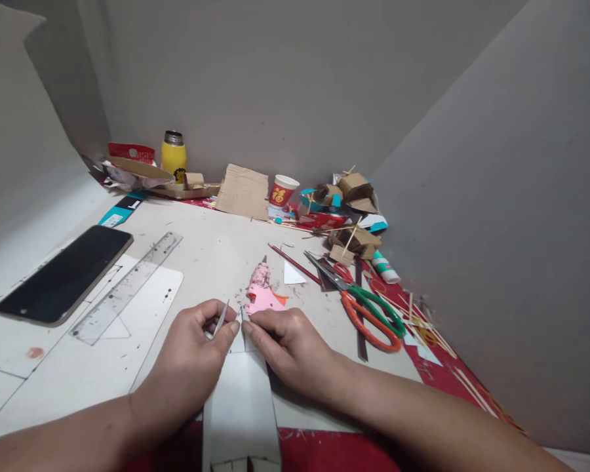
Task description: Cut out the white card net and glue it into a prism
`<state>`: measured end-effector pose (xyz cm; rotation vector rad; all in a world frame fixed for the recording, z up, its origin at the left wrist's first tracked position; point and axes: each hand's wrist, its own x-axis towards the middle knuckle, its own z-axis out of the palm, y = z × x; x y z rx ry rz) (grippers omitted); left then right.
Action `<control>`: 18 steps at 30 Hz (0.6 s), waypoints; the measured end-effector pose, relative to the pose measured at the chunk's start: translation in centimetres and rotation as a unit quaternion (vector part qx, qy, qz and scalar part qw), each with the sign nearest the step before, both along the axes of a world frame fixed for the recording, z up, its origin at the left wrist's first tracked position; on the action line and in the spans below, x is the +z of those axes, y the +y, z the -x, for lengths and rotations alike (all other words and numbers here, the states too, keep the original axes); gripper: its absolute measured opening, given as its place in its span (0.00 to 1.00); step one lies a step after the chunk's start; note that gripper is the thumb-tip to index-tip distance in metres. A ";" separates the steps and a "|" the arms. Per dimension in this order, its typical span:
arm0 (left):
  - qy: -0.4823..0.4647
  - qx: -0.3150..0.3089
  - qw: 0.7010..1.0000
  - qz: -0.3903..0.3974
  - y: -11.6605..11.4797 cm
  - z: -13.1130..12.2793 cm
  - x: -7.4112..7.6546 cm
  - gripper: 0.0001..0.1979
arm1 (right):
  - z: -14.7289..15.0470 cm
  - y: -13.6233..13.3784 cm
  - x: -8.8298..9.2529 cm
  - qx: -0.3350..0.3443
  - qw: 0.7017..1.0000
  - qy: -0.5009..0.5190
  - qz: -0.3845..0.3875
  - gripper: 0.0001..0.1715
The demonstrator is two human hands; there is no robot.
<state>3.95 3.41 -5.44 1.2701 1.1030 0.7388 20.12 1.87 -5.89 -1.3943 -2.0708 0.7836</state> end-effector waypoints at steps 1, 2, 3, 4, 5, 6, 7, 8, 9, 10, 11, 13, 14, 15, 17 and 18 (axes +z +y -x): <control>0.001 0.000 1.000 -0.002 0.0 0.0 0.0 0.08 | 0.0 0.0 0.0 0.002 1.000 -0.002 -0.001 0.20; 0.000 0.000 1.000 -0.003 0.0 0.1 0.1 0.08 | 0.0 0.0 0.0 0.004 1.000 -0.003 -0.003 0.20; -0.001 -0.001 1.000 -0.004 0.0 0.1 0.1 0.08 | 0.0 0.1 0.1 0.006 1.000 -0.005 -0.004 0.19; -0.002 -0.002 1.000 -0.003 0.0 0.1 0.1 0.08 | 0.0 0.1 0.1 0.007 1.000 -0.007 -0.005 0.19; -0.002 -0.003 1.000 -0.003 0.0 0.1 0.1 0.08 | 0.0 0.1 0.1 0.007 1.000 -0.008 -0.005 0.19; -0.002 -0.003 1.000 -0.003 0.0 0.1 0.1 0.08 | 0.0 0.1 0.1 0.007 1.000 -0.008 -0.006 0.19; 0.000 -0.003 1.000 -0.003 0.1 0.1 0.0 0.08 | 0.0 0.1 0.1 0.006 1.000 -0.008 -0.007 0.19; 0.001 -0.003 1.000 -0.003 0.1 0.0 0.0 0.08 | 0.0 0.1 0.1 0.006 1.000 -0.008 -0.007 0.20; 0.003 -0.002 1.000 -0.005 0.1 0.0 0.0 0.08 | 0.0 0.1 0.1 0.006 1.000 -0.009 -0.007 0.20; 0.005 -0.002 1.000 -0.006 0.1 0.0 -0.1 0.07 | 0.0 0.1 0.1 0.007 1.000 -0.008 -0.008 0.20; 0.007 -0.001 1.000 -0.006 0.1 0.0 -0.1 0.07 | 0.0 0.0 0.1 0.008 1.000 -0.008 -0.009 0.20; 0.007 -0.002 1.000 -0.003 0.0 0.0 -0.1 0.08 | 0.0 0.0 0.2 0.009 1.000 -0.005 -0.009 0.20; 0.007 -0.002 1.000 -0.004 0.0 0.0 -0.1 0.08 | 0.0 0.0 0.2 0.009 1.000 -0.004 -0.007 0.20; 0.007 -0.002 1.000 -0.008 0.0 0.0 -0.1 0.08 | 0.0 0.0 0.2 0.008 1.000 -0.002 -0.005 0.20; 0.009 0.000 1.000 -0.016 0.1 0.0 0.0 0.08 | 0.0 0.1 0.2 0.008 1.000 -0.001 0.000 0.20; 0.010 0.001 1.000 -0.017 0.1 0.0 0.1 0.08 | 0.0 0.1 0.2 0.009 1.000 -0.001 0.002 0.20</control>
